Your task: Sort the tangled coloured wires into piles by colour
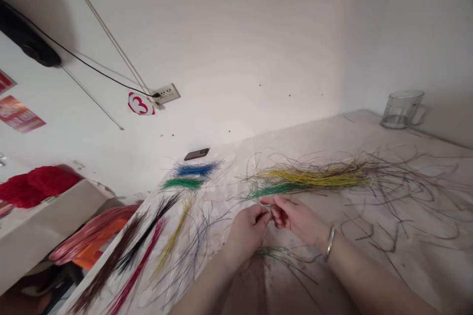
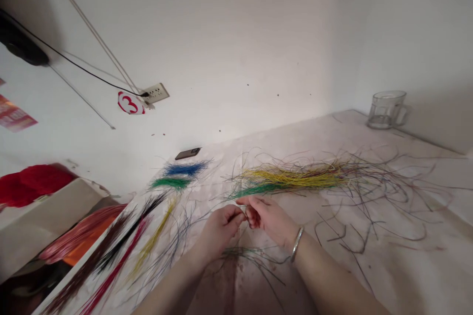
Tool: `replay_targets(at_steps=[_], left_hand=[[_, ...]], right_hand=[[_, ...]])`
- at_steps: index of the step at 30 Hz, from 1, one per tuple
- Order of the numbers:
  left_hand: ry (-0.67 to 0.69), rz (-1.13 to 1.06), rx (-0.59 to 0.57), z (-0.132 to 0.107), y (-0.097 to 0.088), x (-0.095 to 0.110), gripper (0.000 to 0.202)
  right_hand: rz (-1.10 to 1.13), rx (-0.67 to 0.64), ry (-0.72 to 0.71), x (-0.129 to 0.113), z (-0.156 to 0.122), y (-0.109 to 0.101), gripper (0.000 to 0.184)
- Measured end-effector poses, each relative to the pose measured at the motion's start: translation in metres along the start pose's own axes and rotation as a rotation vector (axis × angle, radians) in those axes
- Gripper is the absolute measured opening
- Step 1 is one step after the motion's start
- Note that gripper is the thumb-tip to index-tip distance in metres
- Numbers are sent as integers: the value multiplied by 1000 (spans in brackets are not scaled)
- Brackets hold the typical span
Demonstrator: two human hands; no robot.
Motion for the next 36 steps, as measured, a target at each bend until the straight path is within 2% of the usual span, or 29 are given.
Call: replay_targets(at_steps=[4,7,10,14,18,20,23,25,27,31,36], left_hand=[[-67,-73,26,-6,-8,-3,25],[-134,-155,16,-17,-15,-10,34],[-98,-181,23,-29,-25,-16,36],[-24,-91,168,-41,-41,-18,36],[264,65,225,-43,-39,-1,22],[353,141,238,-39,-30,6,26],[271,178,158,-27,-11,7,38],[177,130,84,-19,-1,5,28],[134,95,79,-15,3,4,22],[126,145,92,-15,-4,4,27],[105,234,41,-30,-26,-1,26]], right_hand=[[-386,130,-46,5,7,-9,62],[-593,218,-77,7,12,-19,65],[-581,303,-62,6,14,-30,59],[-530,365,-107,-4,11,-35,54],[-590,250,-144,-9,4,-21,53],[-657,181,-159,-9,0,-12,52],[-731,88,-198,-7,-3,-2,51],[-737,60,-204,-5,-3,-1,50],[-742,73,-212,-5,-2,-3,50],[-684,176,-200,-6,3,-15,50],[-548,355,-188,-6,9,-39,50]])
Point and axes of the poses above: each hand's wrist, its own z-axis towards the middle knuckle, its own y-axis out of the palm, x = y × z, the point moved 3 cm from there along z, towards the middle knuckle, and after that the axes turned 12 degrees about -z, right-handed, at the moved point
